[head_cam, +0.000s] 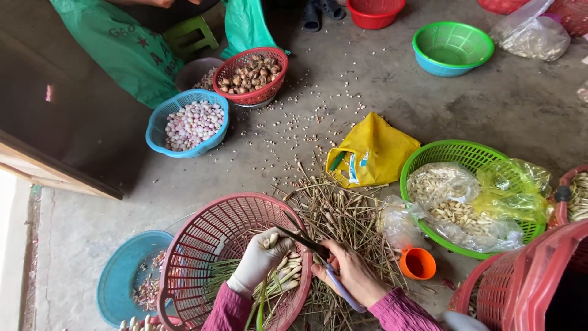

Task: Trimming the ends of lemongrass stalks using scissors and sorting them into baskets

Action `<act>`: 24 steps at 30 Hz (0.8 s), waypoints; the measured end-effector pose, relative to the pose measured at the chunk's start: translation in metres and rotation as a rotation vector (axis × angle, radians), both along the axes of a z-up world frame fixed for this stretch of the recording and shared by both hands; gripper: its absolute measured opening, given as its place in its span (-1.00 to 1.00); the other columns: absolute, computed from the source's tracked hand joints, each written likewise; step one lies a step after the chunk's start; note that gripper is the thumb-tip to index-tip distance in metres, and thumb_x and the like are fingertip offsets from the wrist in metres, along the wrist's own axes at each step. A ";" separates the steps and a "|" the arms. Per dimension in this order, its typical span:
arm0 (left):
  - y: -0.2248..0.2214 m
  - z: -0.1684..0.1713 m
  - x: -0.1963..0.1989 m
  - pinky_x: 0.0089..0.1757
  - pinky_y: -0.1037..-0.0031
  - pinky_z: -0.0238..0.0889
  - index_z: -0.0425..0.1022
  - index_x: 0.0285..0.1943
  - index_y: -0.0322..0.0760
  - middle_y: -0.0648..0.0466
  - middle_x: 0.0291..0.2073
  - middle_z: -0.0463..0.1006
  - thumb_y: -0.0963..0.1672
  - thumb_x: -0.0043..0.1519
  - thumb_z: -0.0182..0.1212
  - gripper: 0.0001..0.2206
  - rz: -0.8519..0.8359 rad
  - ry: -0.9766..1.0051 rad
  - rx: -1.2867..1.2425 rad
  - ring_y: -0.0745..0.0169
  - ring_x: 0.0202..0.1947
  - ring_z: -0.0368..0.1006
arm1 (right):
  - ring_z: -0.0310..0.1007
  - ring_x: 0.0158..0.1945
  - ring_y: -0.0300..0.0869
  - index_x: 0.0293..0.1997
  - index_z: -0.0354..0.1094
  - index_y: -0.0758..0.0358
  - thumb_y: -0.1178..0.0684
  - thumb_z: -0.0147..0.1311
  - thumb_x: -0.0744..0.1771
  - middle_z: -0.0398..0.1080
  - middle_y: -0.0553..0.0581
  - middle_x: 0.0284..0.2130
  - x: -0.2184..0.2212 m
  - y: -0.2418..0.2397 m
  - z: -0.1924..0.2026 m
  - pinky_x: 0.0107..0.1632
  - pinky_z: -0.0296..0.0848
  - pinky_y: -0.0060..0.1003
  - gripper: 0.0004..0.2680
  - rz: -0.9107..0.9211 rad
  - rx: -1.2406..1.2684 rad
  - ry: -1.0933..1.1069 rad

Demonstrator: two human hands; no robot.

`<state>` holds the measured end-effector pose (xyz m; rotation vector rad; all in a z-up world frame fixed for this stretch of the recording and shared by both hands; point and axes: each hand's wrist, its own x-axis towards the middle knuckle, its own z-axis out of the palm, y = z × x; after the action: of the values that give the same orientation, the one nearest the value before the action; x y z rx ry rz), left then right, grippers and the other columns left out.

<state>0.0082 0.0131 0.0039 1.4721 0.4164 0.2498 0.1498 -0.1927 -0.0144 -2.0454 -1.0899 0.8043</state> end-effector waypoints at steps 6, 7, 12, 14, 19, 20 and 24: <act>-0.009 -0.012 0.002 -0.54 0.56 0.04 0.61 -0.28 -0.27 0.18 -0.62 0.37 -0.19 0.25 0.38 -0.93 0.096 0.106 -0.101 0.42 -0.62 0.16 | 0.41 -0.46 -0.26 0.19 0.29 0.02 -0.30 0.17 0.29 0.38 -0.05 -0.51 -0.002 -0.001 0.011 -0.36 0.43 -0.26 -0.59 0.010 0.039 -0.035; -0.009 -0.012 0.002 -0.51 0.57 0.02 0.61 -0.29 -0.28 0.17 -0.60 0.41 -0.18 0.25 0.38 -0.93 0.081 0.084 -0.092 0.43 -0.60 0.17 | 0.39 -0.57 -0.29 0.06 0.33 0.02 -0.24 0.22 0.29 0.38 -0.10 -0.63 -0.003 0.000 0.009 -0.44 0.42 -0.29 -0.67 -0.006 0.058 -0.033; -0.012 -0.012 0.008 -0.38 0.55 0.31 0.67 -0.23 -0.38 0.06 -0.43 0.63 -0.26 0.21 0.37 -0.98 0.129 0.081 -0.155 0.35 -0.46 0.40 | 0.23 -0.81 -0.37 -0.33 0.29 0.11 -0.32 0.03 0.36 0.32 -0.11 -0.74 0.002 0.006 -0.058 -0.78 0.31 -0.42 -0.69 -0.038 0.130 -0.078; -0.015 -0.024 0.013 -0.27 0.51 0.43 0.70 -0.24 -0.34 0.04 -0.40 0.69 -0.26 0.10 0.48 -0.90 0.230 0.082 -0.195 0.35 -0.39 0.49 | 0.49 -0.78 -0.30 -0.27 0.32 0.22 -0.30 0.14 0.31 0.60 -0.01 -0.58 0.001 0.011 -0.049 -0.77 0.44 -0.42 -0.66 -0.130 0.197 -0.109; -0.039 0.008 0.024 -0.02 0.40 0.50 0.70 -0.21 -0.43 -0.09 -0.25 0.75 -0.27 0.05 0.47 -0.85 0.341 -0.019 -0.311 0.18 -0.19 0.62 | 0.60 -0.14 -0.07 0.03 0.31 0.17 -0.06 0.31 0.26 0.56 0.07 -0.22 -0.017 0.020 -0.032 0.07 0.59 -0.20 -0.67 -0.223 0.292 0.334; -0.042 0.013 0.026 -0.06 0.41 0.50 0.71 -0.22 -0.43 -0.08 -0.27 0.75 -0.26 0.04 0.48 -0.85 0.361 -0.001 -0.293 0.19 -0.23 0.62 | 0.58 0.02 0.00 0.05 0.33 0.14 -0.09 0.30 0.24 0.59 0.11 -0.07 -0.021 0.020 -0.022 0.19 0.48 -0.07 -0.66 -0.260 0.213 0.302; -0.017 0.022 0.018 -0.12 0.33 0.56 0.70 -0.28 -0.40 -0.11 -0.30 0.76 -0.30 0.06 0.44 -0.90 0.295 -0.013 -0.302 0.15 -0.28 0.64 | 0.55 -0.16 -0.09 -0.11 0.35 0.09 0.05 0.26 0.27 0.54 0.08 -0.24 -0.016 0.018 -0.008 0.09 0.57 -0.01 -0.82 -0.268 0.242 0.413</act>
<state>0.0261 -0.0042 0.0256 1.1107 0.6330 0.4127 0.1335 -0.1744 -0.0225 -1.6784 -0.6334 0.8603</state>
